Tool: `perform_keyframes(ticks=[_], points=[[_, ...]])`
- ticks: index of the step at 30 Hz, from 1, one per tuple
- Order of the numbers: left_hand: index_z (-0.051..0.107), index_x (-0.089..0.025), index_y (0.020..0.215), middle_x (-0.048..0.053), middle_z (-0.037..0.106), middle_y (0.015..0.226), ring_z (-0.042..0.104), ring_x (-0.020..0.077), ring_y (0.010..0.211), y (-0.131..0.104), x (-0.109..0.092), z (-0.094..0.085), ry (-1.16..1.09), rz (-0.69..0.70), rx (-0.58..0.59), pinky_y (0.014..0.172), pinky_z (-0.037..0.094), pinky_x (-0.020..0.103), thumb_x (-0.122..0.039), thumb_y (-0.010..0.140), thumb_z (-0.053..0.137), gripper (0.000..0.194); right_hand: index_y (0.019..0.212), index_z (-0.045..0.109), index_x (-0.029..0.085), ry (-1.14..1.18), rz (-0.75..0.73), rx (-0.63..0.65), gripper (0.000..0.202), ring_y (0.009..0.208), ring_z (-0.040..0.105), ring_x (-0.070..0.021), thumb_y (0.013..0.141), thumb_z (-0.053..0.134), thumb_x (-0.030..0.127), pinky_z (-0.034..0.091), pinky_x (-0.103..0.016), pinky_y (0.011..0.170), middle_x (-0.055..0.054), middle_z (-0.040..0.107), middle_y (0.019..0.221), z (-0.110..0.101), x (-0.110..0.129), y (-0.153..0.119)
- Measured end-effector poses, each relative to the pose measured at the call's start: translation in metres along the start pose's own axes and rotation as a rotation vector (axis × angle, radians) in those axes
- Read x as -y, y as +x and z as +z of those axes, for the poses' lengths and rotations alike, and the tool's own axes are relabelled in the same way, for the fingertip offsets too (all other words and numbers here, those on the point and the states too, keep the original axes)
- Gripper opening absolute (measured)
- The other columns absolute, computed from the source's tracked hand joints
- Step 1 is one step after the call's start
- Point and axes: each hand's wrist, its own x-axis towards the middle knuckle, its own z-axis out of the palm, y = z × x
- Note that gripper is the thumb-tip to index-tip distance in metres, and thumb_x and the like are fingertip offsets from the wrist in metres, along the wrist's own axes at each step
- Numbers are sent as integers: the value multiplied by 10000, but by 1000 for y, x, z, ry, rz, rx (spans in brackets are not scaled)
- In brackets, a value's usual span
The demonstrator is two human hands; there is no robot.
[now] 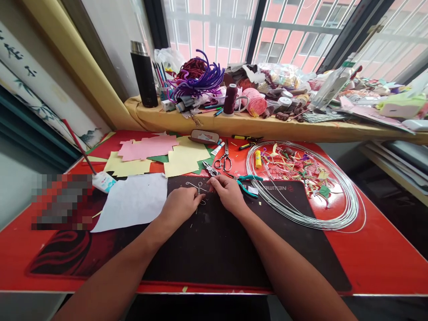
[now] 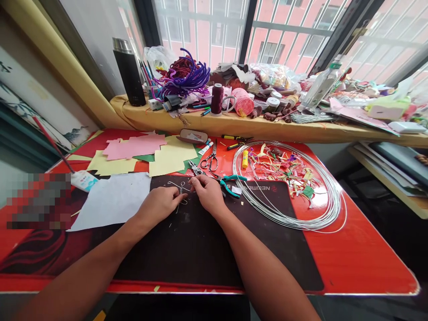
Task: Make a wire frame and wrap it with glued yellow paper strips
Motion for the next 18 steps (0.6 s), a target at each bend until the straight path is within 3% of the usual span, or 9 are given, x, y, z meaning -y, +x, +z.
perform_keyframes(ticks=[6, 10, 15, 18], points=[[741, -212, 785, 113, 740, 736, 685, 286, 724, 1, -2, 7, 26, 36, 22, 612, 337, 328, -482, 983, 525, 398, 870, 727, 210, -38, -17, 6, 275, 628, 583, -176, 990, 556, 389, 429, -284, 608, -6, 681, 688, 1, 2, -1], [710, -224, 699, 62, 696, 654, 630, 238, 647, 3, 4, -1, -119, 36, 9, 596, 312, 318, -515, 949, 588, 403, 878, 734, 209, -58, -22, 7, 286, 611, 573, -174, 995, 549, 394, 418, -284, 590, -8, 686, 691, 1, 1, -1], [699, -230, 763, 4, 642, 632, 535, 172, 590, 6, 23, -23, -346, -93, -283, 599, 330, 300, -579, 966, 546, 431, 881, 738, 210, -61, -11, -2, 282, 608, 556, -172, 993, 552, 390, 405, -288, 598, -10, 705, 707, 1, 1, -2], [728, -242, 894, 13, 702, 766, 594, 192, 695, 10, 35, -28, -350, -117, -288, 637, 371, 299, -503, 948, 595, 299, 872, 732, 205, -22, -12, -11, 282, 644, 586, -180, 992, 557, 392, 428, -289, 625, -13, 700, 703, 1, 0, -1]])
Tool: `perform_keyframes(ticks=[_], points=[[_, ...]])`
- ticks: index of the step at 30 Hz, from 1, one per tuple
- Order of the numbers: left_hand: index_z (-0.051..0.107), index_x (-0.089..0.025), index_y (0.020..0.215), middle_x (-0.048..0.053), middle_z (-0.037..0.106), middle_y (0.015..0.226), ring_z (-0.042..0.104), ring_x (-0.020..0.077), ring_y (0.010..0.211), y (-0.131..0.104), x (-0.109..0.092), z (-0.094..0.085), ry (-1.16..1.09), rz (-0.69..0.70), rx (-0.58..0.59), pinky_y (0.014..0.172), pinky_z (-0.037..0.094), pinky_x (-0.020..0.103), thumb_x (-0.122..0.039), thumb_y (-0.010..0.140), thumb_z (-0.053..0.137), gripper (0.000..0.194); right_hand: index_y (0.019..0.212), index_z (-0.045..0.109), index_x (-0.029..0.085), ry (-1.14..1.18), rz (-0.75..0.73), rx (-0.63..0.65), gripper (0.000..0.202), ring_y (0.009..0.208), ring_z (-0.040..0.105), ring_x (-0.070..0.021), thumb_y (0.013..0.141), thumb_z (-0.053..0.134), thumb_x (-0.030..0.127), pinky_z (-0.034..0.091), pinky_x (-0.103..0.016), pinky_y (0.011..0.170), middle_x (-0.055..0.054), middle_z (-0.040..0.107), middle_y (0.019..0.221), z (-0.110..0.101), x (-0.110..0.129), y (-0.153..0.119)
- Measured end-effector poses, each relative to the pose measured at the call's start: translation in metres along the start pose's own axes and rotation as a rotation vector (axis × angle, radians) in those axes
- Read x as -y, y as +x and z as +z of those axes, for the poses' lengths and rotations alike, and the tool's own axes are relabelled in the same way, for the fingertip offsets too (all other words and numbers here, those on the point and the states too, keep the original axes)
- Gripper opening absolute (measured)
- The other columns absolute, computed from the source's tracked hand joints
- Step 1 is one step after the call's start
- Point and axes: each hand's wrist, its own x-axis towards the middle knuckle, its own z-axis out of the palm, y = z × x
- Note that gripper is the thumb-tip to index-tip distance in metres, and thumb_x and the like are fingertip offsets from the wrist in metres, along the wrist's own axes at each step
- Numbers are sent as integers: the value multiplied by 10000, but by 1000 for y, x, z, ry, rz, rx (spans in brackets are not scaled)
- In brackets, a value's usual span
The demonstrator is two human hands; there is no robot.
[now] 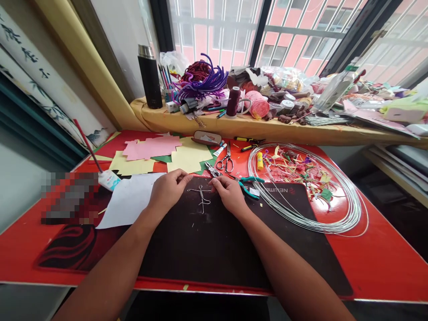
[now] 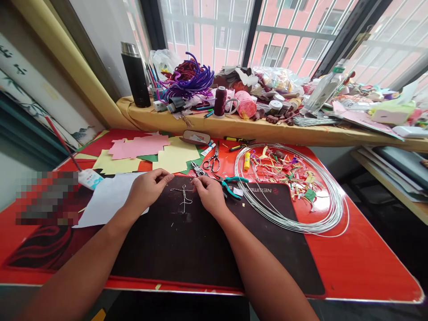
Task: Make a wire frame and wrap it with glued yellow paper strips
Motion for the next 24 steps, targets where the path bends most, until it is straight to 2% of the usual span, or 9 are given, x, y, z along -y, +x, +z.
perform_keyframes(ticks=[4, 7, 11, 14, 21, 24], points=[[752, -242, 984, 42, 712, 952, 640, 228, 835, 5, 15, 4, 27, 82, 211, 707, 432, 314, -394, 870, 685, 201, 880, 732, 204, 8, 2, 10, 278, 643, 590, -178, 993, 560, 392, 430, -287, 619, -9, 697, 701, -1, -1, 1], [751, -254, 1016, 43, 691, 1045, 653, 232, 912, 7, 23, 10, 12, 162, 299, 792, 468, 331, -315, 847, 696, 187, 884, 734, 214, -48, -10, 23, 272, 617, 570, -177, 998, 554, 383, 409, -288, 600, -7, 705, 704, -1, 1, 0], [726, -247, 923, 39, 662, 1022, 640, 225, 918, 7, 24, 17, 47, 209, 300, 813, 470, 338, -234, 871, 634, 106, 863, 737, 232, -200, -69, 24, 229, 598, 566, -181, 989, 582, 345, 387, -295, 598, -7, 718, 710, 0, 3, -3], [706, -237, 887, 37, 651, 1007, 629, 213, 884, 7, 21, 20, 58, 217, 288, 794, 465, 338, -209, 882, 595, 115, 873, 742, 234, -257, -119, 21, 207, 627, 604, -185, 990, 595, 323, 394, -292, 623, -7, 734, 726, -1, 3, -3], [723, -247, 893, 36, 660, 1013, 640, 220, 911, 7, 20, 24, 23, 244, 286, 802, 465, 338, -212, 904, 569, 158, 914, 758, 228, -356, -147, 5, 209, 658, 652, -201, 1011, 593, 313, 419, -296, 645, -29, 761, 770, -7, -1, -1], [728, -247, 896, 34, 664, 1007, 640, 219, 904, 7, 21, 25, 18, 245, 279, 798, 461, 336, -223, 906, 573, 158, 954, 769, 232, -475, -171, 45, 177, 727, 692, -228, 1007, 615, 300, 431, -307, 668, -51, 789, 839, -10, 1, -1]])
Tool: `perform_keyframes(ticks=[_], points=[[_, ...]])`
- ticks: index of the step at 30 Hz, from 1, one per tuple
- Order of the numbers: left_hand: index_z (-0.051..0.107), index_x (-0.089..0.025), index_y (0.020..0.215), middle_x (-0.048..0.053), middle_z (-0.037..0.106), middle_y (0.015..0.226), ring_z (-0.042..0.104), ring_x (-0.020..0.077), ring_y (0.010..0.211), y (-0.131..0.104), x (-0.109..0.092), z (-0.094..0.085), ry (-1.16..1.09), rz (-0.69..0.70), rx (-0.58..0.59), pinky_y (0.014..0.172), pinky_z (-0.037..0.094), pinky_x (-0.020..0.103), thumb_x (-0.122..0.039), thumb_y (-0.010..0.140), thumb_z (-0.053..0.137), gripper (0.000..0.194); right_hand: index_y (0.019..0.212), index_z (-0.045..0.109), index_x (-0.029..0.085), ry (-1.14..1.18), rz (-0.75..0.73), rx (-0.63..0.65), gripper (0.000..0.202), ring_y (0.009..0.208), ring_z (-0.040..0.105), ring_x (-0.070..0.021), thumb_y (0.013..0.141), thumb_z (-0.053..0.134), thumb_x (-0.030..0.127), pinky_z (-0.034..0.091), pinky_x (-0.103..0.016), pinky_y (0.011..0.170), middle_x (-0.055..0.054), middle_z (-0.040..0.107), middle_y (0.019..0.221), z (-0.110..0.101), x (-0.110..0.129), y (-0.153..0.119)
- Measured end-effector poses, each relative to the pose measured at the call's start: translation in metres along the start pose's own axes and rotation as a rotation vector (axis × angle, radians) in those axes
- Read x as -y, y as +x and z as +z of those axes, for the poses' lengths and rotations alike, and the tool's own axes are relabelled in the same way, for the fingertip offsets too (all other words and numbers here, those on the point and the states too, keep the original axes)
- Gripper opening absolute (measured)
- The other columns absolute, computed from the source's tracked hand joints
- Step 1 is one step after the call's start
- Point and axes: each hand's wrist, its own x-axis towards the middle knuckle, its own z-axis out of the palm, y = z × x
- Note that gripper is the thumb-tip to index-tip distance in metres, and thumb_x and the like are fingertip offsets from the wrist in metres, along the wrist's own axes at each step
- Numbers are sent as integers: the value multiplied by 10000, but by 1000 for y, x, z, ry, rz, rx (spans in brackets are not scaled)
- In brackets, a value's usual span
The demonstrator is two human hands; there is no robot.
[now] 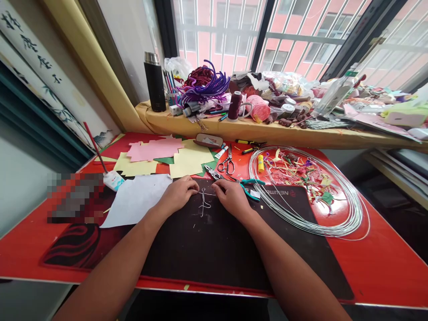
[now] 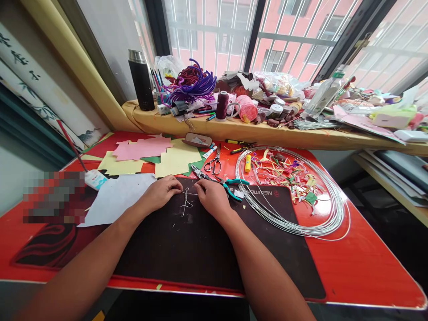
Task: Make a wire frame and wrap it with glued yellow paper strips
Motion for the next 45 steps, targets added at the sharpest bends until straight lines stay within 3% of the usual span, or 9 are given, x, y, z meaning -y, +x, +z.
perform_keyframes(ticks=[7, 17, 29, 36, 45], points=[[736, -253, 889, 28, 666, 1000, 641, 216, 903, 1, 6, 3, -33, 3, 0, 819, 463, 342, -223, 897, 583, 157, 1015, 782, 221, -250, -118, 180, 146, 893, 727, -245, 994, 662, 302, 450, -306, 749, -70, 807, 977, -8, 6, -3], [731, -255, 867, 23, 677, 981, 646, 223, 891, 2, 4, 4, -48, -6, -25, 803, 449, 344, -200, 885, 608, 137, 997, 773, 207, -355, -144, 208, 117, 911, 714, -239, 987, 664, 249, 446, -317, 813, -67, 794, 926, -1, 6, -2], [720, -242, 870, 36, 703, 1009, 645, 241, 933, 0, -1, 3, -5, 3, -41, 790, 442, 350, -239, 911, 608, 120, 961, 760, 201, -381, -175, 169, 95, 870, 715, -242, 975, 676, 243, 427, -336, 774, -59, 788, 891, 2, 5, -3], [771, -244, 1031, 54, 726, 999, 648, 256, 948, 0, -3, 5, -47, 22, -34, 814, 470, 356, -348, 897, 675, 195, 982, 741, 191, -371, -179, 147, 106, 879, 716, -235, 996, 646, 235, 429, -338, 792, -62, 786, 909, 4, 5, -3], [768, -223, 869, 36, 765, 887, 652, 229, 831, -1, -9, 1, -281, -125, 17, 745, 467, 334, -432, 858, 671, 231, 993, 738, 202, -212, -189, 59, 73, 894, 723, -228, 981, 666, 203, 469, -331, 826, -59, 795, 952, 10, 1, -4]])
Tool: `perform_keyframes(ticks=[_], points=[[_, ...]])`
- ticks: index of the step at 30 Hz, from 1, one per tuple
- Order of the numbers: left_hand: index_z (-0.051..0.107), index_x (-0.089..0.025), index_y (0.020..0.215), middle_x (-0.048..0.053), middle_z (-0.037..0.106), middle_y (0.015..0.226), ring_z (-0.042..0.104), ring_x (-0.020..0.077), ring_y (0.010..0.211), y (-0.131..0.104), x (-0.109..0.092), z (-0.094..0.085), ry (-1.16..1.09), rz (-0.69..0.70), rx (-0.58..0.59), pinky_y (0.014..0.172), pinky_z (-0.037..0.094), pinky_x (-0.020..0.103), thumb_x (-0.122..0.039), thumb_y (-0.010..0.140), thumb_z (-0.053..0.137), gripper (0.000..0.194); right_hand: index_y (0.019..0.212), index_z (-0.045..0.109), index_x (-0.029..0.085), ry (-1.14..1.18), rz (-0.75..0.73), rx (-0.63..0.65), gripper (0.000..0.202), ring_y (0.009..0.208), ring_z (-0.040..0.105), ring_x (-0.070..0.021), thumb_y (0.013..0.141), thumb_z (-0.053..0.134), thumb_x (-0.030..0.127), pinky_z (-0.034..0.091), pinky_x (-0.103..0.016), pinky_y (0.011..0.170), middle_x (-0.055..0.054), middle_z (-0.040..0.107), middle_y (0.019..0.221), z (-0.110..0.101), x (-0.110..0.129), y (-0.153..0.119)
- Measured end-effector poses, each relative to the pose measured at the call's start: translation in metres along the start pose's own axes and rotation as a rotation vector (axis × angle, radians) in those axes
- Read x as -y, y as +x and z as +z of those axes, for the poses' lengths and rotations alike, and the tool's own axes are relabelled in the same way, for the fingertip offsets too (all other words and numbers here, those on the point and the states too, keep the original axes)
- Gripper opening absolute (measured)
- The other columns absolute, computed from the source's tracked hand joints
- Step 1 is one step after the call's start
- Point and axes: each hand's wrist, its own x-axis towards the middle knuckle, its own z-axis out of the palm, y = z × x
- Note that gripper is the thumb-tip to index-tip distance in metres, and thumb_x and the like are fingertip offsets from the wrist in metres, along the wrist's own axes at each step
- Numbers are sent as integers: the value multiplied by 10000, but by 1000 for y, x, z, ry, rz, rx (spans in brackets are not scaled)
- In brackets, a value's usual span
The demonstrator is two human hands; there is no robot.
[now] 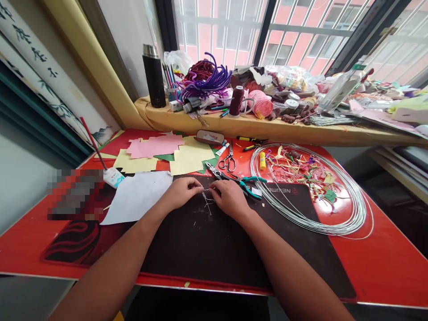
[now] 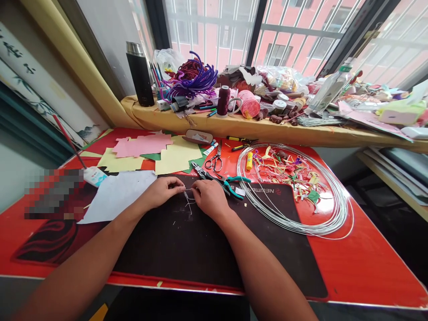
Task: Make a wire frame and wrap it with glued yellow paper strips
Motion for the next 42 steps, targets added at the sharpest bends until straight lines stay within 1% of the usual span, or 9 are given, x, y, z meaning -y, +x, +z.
perform_keyframes(ticks=[5, 8, 12, 16, 21, 32, 36, 39, 42], points=[[715, -196, 828, 23, 724, 781, 622, 182, 677, 2, -2, -9, -190, -50, -38, 643, 476, 302, -480, 818, 706, 285, 1074, 731, 209, 191, -31, -157, 117, 946, 715, -221, 997, 643, 220, 514, -322, 878, -64, 790, 1021, -1, 3, -1], [673, -191, 815, 15, 690, 685, 586, 153, 552, 3, -1, -12, -357, -88, -34, 542, 455, 275, -467, 806, 732, 283, 1099, 732, 216, 229, -26, -186, 143, 963, 701, -221, 1014, 624, 255, 527, -326, 892, -74, 774, 1034, -3, 5, -1], [670, -195, 791, 30, 690, 679, 629, 159, 564, 4, 0, -13, -501, -65, -47, 502, 450, 252, -430, 788, 777, 259, 1184, 731, 217, 191, -9, -110, 209, 1031, 686, -231, 1006, 658, 298, 528, -340, 933, -87, 759, 1095, -5, 5, -1], [680, -193, 785, 18, 666, 646, 608, 147, 533, 4, -1, -14, -512, -55, -64, 483, 433, 244, -406, 779, 797, 244, 1230, 728, 217, 158, -36, -38, 251, 1082, 675, -242, 999, 672, 300, 518, -352, 964, -98, 749, 1149, -6, 6, -1], [692, -189, 801, 11, 662, 657, 577, 131, 525, 4, -3, -15, -484, -73, -78, 476, 407, 238, -391, 783, 788, 224, 1200, 737, 193, 127, -59, 51, 233, 985, 691, -233, 1000, 671, 293, 516, -343, 908, -92, 764, 1058, -6, 9, -1], [691, -186, 815, 12, 671, 664, 573, 130, 517, 6, 2, -9, -523, -71, -80, 489, 420, 249, -385, 772, 801, 231, 1135, 742, 188, 123, -29, 67, 173, 998, 708, -231, 999, 676, 272, 516, -323, 896, -87, 778, 1066, -4, 12, -2], [700, -180, 800, 13, 664, 633, 573, 133, 522, 8, 5, -13, -558, -70, -111, 499, 423, 248, -376, 768, 819, 231, 1182, 730, 194, 153, -40, 5, 209, 1002, 702, -232, 1004, 659, 276, 523, -334, 911, -89, 773, 1058, -6, 9, -2], [704, -165, 804, 20, 673, 647, 610, 138, 548, 10, 8, -19, -680, -104, -226, 494, 422, 235, -340, 747, 841, 229, 1172, 729, 220, 212, -21, -100, 195, 990, 701, -228, 1008, 636, 266, 524, -342, 933, -78, 774, 1040, -11, 8, -2], [692, -152, 840, 38, 720, 726, 647, 129, 588, 12, 8, -24, -909, -174, -367, 514, 462, 213, -274, 769, 822, 192, 1087, 742, 216, 270, 34, -241, 156, 977, 704, -228, 1010, 616, 265, 526, -338, 922, -75, 776, 1034, -15, 7, -1]])
